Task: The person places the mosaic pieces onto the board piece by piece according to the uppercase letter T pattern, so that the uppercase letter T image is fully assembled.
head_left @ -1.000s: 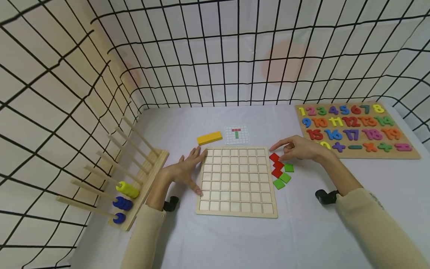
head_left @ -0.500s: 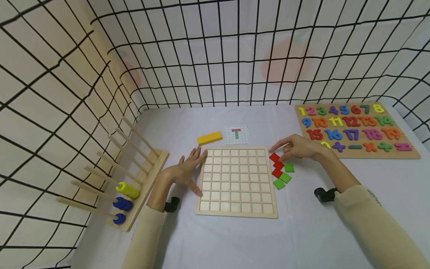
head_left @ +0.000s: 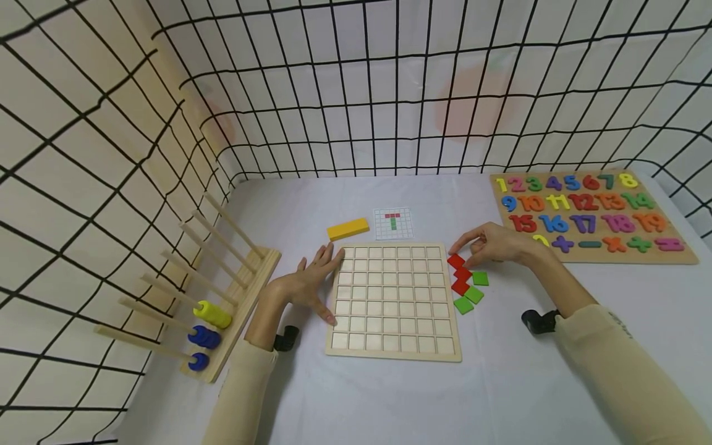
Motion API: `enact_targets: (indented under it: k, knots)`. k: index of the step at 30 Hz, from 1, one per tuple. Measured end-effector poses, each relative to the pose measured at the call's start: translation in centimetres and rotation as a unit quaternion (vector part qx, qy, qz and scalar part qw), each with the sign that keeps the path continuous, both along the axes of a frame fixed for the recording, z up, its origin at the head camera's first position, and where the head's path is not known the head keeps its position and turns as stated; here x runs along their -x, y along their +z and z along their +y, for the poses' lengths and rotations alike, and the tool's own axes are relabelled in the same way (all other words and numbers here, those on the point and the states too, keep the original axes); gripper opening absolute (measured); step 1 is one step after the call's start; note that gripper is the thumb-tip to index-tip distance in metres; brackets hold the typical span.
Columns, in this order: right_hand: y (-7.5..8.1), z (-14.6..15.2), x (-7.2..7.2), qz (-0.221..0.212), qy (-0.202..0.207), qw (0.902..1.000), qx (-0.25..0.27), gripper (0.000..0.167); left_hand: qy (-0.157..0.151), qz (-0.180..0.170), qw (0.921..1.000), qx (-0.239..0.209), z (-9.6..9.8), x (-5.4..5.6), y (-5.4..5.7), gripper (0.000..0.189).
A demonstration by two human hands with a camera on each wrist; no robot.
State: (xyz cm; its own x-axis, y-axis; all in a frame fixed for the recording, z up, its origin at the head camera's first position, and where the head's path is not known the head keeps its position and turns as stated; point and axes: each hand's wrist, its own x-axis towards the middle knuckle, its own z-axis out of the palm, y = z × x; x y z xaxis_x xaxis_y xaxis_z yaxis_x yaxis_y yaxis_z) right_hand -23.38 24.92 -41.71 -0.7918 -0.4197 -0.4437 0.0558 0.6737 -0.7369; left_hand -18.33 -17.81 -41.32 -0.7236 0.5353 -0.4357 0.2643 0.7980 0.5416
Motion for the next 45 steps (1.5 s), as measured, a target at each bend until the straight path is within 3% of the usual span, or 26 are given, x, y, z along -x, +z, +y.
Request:
enact_targets:
  k: [13,23,30,37,45]
  knots:
    - [0.1,-0.1,-0.3,0.024,-0.034,0.998,-0.048,0.04,-0.004,-0.009,0.9999,0.007,0.0,-0.1,0.2,0.146]
    - [0.3,0.1,-0.8,0.045,-0.057,0.9957,-0.057,0.045,0.002,-0.008,1.0,0.003,0.2,-0.1,0.3,0.147]
    - [0.2,0.4,-1.1,0.081,-0.058,0.9924,-0.072,0.041,0.002,-0.012,0.9999,0.006,0.2,-0.2,0.4,0.147]
    - [0.9,-0.2,-2.0,0.099,-0.077,0.9909,-0.048,0.041,-0.005,-0.014,0.9998,0.011,0.1,-0.1,0.2,0.146]
    - [1.8,-3.2,-3.1,0.105,-0.076,0.9916,0.005,0.041,-0.005,-0.01,0.9999,0.003,0.1,-0.1,0.2,0.146]
